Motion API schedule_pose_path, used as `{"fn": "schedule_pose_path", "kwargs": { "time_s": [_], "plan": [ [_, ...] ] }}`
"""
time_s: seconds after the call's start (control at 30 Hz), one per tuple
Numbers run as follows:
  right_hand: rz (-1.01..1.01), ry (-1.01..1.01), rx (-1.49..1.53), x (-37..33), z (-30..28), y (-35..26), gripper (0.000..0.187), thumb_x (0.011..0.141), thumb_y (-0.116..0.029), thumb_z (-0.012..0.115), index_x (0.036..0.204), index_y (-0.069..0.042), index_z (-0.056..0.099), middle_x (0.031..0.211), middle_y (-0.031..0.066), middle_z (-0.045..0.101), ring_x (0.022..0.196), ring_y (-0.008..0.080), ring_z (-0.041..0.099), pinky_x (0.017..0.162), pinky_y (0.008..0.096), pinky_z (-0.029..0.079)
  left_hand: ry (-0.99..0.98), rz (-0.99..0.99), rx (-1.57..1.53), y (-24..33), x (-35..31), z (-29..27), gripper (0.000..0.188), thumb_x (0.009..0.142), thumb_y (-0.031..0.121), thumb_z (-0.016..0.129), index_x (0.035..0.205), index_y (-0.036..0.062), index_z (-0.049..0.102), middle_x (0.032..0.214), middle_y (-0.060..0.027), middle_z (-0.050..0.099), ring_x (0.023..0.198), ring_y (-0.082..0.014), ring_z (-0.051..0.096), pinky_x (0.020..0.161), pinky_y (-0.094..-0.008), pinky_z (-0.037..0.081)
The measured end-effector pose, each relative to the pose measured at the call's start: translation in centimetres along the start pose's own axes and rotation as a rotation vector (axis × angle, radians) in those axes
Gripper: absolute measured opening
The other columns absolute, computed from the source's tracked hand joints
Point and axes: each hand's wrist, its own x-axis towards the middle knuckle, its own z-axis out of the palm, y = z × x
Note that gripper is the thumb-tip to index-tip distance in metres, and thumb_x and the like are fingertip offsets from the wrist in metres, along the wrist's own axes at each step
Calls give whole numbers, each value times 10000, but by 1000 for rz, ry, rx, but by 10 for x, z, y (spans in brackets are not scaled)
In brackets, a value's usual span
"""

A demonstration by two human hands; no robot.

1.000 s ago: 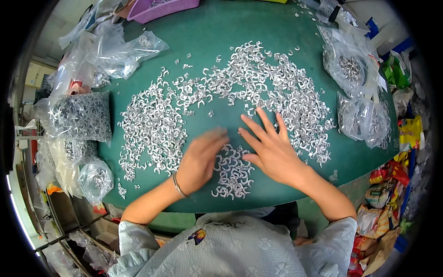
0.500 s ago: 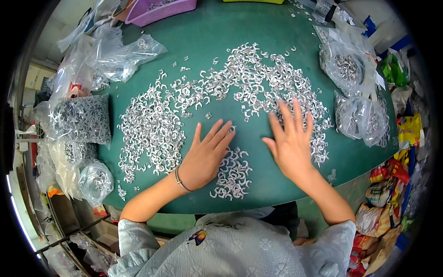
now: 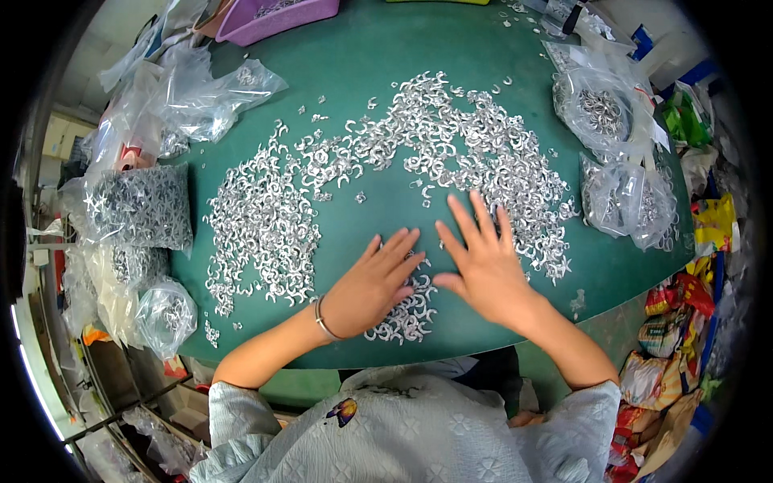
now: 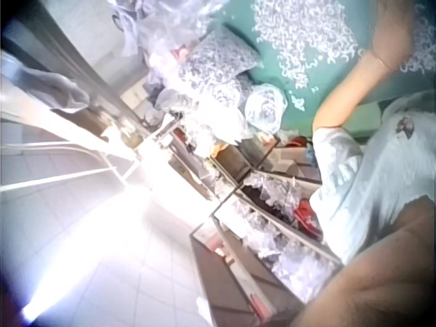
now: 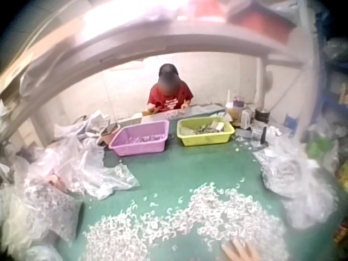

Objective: The person sorts small, star-shaped metal hardware parts by hand on a green workstation, moving them between piles and a small container.

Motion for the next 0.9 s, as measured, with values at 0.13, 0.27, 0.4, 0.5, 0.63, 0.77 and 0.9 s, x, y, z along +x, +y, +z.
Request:
{"fn": "schedule_pose_path", "kwargs": {
  "time_s": [0.13, 0.27, 0.4, 0.5, 0.63, 0.77, 0.9],
  "plan": [
    [-83, -114, 62, -10, 1, -8, 837, 794, -490, 662, 1366, 66, 408, 1531, 216, 198, 1441, 401, 100, 1124, 590, 128, -19, -29, -230, 3, -8, -8, 544, 885, 49, 577, 1390, 6, 379, 1498, -201, 294, 1385, -369, 298, 1112, -532, 269],
    [-62, 55, -42, 28, -3, 16, 791, 807, -476, 651, 1359, 45, 429, 1528, 188, 227, 1434, 395, 130, 1127, 563, 153, 103, -32, -113, -8, 12, -14, 576, 869, -10, 553, 1407, 13, 351, 1502, -190, 294, 1397, -369, 277, 1124, -540, 238],
    [-55, 87, -114, 28, -1, 26, 747, 792, -483, 657, 1334, 0, 486, 1520, 166, 258, 1425, 390, 159, 1122, 569, 172, 109, -84, 28, -20, 20, -12, 590, 857, -19, 553, 1409, 15, 348, 1511, -172, 291, 1410, -356, 257, 1129, -549, 208],
    [-56, -20, -69, 1, -9, 11, 738, 780, -491, 662, 1308, 3, 517, 1518, 156, 268, 1426, 390, 159, 1120, 575, 172, 49, -131, 79, -24, 11, -13, 587, 866, 11, 562, 1413, 21, 347, 1515, -167, 284, 1404, -366, 261, 1122, -558, 212],
    [-51, 26, -96, 5, -10, 7, 765, 764, -518, 668, 1309, -2, 520, 1513, 163, 279, 1430, 391, 153, 1119, 579, 172, 131, -55, 107, -25, 33, -12, 581, 880, 68, 577, 1418, 45, 360, 1519, -156, 280, 1409, -369, 247, 1102, -590, 222],
    [-88, -136, 10, -18, -3, -11, 784, 755, -520, 680, 1314, 3, 512, 1517, 173, 268, 1438, 388, 135, 1126, 576, 153, 78, -51, 283, -21, 30, -7, 518, 876, 153, 606, 1372, 116, 461, 1518, -122, 294, 1402, -376, 247, 1068, -641, 238],
    [-92, -72, 60, -11, -12, -7, 775, 756, -484, 693, 1323, 5, 491, 1518, 176, 265, 1437, 390, 141, 1127, 575, 148, 106, -161, 443, -20, 21, -22, 463, 861, 219, 630, 1313, 167, 543, 1508, -81, 320, 1385, -371, 271, 1038, -671, 256]
  ]
}}
